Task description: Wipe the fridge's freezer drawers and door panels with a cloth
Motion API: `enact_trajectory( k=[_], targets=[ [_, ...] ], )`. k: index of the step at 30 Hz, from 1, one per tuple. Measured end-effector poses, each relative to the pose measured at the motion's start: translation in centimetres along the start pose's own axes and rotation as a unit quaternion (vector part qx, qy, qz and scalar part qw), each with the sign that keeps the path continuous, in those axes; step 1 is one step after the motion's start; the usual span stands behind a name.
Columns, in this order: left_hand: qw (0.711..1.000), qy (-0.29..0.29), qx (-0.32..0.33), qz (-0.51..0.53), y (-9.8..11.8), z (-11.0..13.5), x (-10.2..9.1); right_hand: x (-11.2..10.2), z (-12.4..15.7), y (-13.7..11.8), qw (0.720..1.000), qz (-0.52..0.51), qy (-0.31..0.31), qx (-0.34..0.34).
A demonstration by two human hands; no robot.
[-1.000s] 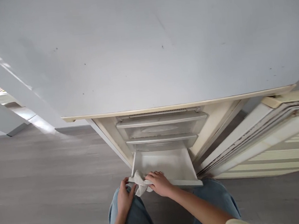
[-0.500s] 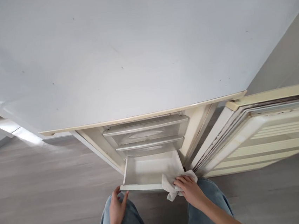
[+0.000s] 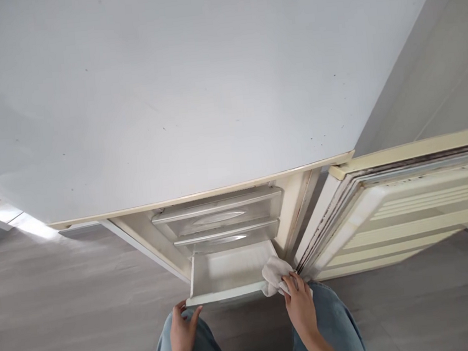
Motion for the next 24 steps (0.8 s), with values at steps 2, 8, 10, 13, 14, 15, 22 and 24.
enact_trajectory(
  k=[2, 8, 10, 13, 14, 15, 22, 24],
  targets=[
    [1.000, 0.003, -0.005, -0.005, 0.5, -0.2, 0.3, 0.2, -0.6, 0.6, 0.998, -0.020, 0.020, 0.057],
    [0.999, 0.046, 0.015, 0.026, 2.6, -2.1, 0.3, 3.0, -0.1, 2.4, 0.960, -0.092, 0.024, 0.264],
    [0.997, 0.070, 0.013, 0.018, 3.0, -2.8, 0.1, 4.0, -0.1, 2.4, 0.949, -0.113, 0.031, 0.294],
    [0.997, 0.079, -0.004, 0.002, 3.4, -3.8, 0.4, 5.5, -0.9, 2.2, 0.940, -0.131, 0.036, 0.312],
    [0.998, 0.070, -0.005, -0.002, 3.6, -4.2, 0.7, 6.0, -1.2, 2.2, 0.938, -0.134, 0.036, 0.317],
    [0.998, 0.056, -0.006, -0.006, 3.8, -4.6, 1.2, 6.4, -1.7, 2.2, 0.936, -0.137, 0.035, 0.321],
    [0.999, -0.029, 0.016, -0.012, 5.3, -8.1, 4.1, 8.5, -5.1, 2.2, 0.923, -0.174, 0.026, 0.343],
    [0.998, -0.045, 0.034, 0.003, 5.9, -9.1, 4.9, 8.9, -5.9, 2.3, 0.920, -0.175, 0.021, 0.349]
  ],
)
Point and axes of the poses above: each hand's wrist, its own z-axis away from the middle knuckle, its own x-axis out of the palm, y = z × x, the point moved 10 cm from there along -z, towards the middle knuckle, and after that the axes turned 7 degrees about y, right-handed, at the moved point
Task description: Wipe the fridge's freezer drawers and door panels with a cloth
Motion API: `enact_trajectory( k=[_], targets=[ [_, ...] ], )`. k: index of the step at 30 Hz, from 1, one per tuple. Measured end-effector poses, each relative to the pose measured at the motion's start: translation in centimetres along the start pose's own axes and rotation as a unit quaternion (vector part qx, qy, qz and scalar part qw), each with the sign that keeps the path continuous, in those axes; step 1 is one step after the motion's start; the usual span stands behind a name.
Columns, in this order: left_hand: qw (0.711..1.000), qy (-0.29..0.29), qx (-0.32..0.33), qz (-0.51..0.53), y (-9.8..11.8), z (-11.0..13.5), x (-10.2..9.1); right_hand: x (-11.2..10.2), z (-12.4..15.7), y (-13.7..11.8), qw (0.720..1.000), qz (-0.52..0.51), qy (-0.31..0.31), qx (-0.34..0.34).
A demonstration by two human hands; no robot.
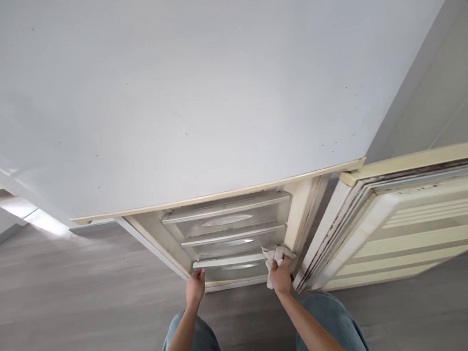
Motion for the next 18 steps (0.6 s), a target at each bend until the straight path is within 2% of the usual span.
enact_trajectory(
  k=[5, 8, 10, 13, 16, 18],
  targets=[
    [0.997, -0.044, 0.037, 0.045, 0.5, -1.6, 1.9, 1.3, -1.9, -0.9, 1.000, 0.001, -0.004, 0.011],
    [0.994, -0.073, 0.053, 0.054, 0.4, -1.3, 2.7, 1.6, -2.8, -1.4, 1.000, 0.000, -0.002, 0.019],
    [0.993, -0.085, 0.059, 0.049, -0.2, -0.3, 2.5, 1.2, -3.0, -1.6, 1.000, -0.010, 0.003, 0.013],
    [0.996, -0.073, 0.042, 0.014, -3.0, 2.3, 0.7, -0.6, -1.9, -1.3, 0.999, -0.041, 0.030, -0.006],
    [0.997, -0.048, -0.021, -0.057, -7.6, 5.9, -1.9, -2.6, 0.5, 0.1, 0.995, -0.072, 0.065, -0.005],
    [0.993, -0.035, -0.059, -0.100, -10.3, 8.0, -3.2, -3.0, 1.8, 0.8, 0.993, -0.094, 0.076, -0.002]
  ],
)
Point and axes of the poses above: each hand's wrist, its own z-axis away from the middle knuckle, its own x-axis out of the palm, y = z × x, the point moved 10 cm from there along -z, towards the middle knuckle, and after that the axes turned 7 degrees about y, right-handed, at the moved point
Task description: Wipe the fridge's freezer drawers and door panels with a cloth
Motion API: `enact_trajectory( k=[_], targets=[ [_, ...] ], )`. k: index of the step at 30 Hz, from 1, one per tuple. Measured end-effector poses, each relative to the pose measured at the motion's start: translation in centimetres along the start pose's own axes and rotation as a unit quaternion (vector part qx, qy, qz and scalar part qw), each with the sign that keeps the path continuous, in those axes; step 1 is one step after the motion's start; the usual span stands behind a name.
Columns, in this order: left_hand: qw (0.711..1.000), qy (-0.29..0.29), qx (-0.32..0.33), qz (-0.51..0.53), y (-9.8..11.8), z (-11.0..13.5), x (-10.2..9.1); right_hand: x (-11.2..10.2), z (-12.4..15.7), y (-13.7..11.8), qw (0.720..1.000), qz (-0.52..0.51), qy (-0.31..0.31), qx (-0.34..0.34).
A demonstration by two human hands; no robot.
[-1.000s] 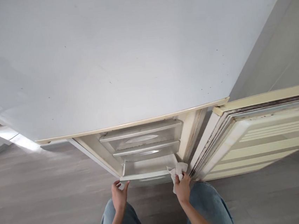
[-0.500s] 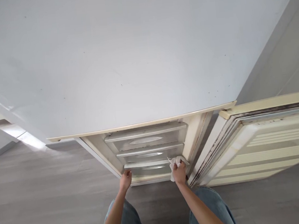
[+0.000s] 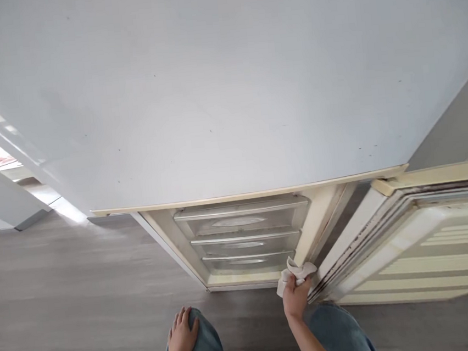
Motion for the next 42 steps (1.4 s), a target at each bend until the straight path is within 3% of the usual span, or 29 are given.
enact_trajectory(
  k=[4, 7, 9, 14, 20, 26, 32, 36, 40, 42],
  targets=[
    [0.995, 0.003, -0.079, -0.062, -3.1, 1.6, -0.5, 1.9, 0.3, -1.2, 0.999, 0.004, 0.025, -0.039],
    [0.993, 0.000, -0.100, -0.066, -2.8, 1.7, -0.9, 5.0, -0.3, -2.2, 0.997, 0.016, 0.046, -0.057],
    [0.993, 0.002, -0.093, -0.068, -2.2, 1.8, -1.2, 6.8, 0.1, -1.7, 0.997, 0.014, 0.063, -0.033],
    [0.994, 0.006, -0.084, -0.069, -1.7, 2.3, -1.6, 11.4, 4.8, -0.1, 0.999, 0.007, 0.049, 0.016],
    [0.995, 0.006, -0.076, -0.056, -1.4, 2.5, -1.3, 15.7, 10.3, -2.7, 1.000, -0.005, 0.003, -0.026],
    [0.995, 0.014, -0.082, -0.059, -1.1, 2.9, -1.7, 17.4, 13.5, -3.9, 0.993, 0.022, -0.081, -0.077],
    [0.995, 0.020, -0.085, -0.054, -1.6, 2.7, -1.5, 18.4, 17.3, -3.6, 0.967, 0.100, -0.140, -0.189],
    [0.994, 0.021, -0.087, -0.061, -1.5, 2.9, -1.8, 18.4, 17.4, -2.7, 0.916, 0.137, -0.214, -0.311],
    [0.994, 0.022, -0.087, -0.063, -1.3, 3.2, -2.1, 17.4, 15.6, -2.8, 0.798, 0.129, -0.342, -0.480],
    [0.994, 0.025, -0.083, -0.062, -1.4, 3.2, -2.2, 16.9, 13.9, -2.3, 0.740, 0.122, -0.428, -0.504]
  ],
)
Point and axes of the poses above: each hand's wrist, its own z-axis away from the middle knuckle, its own x-axis out of the palm, y = z × x, the point moved 10 cm from there along -z, towards the middle knuckle, and after that the axes turned 7 degrees about y, right-handed, at the moved point
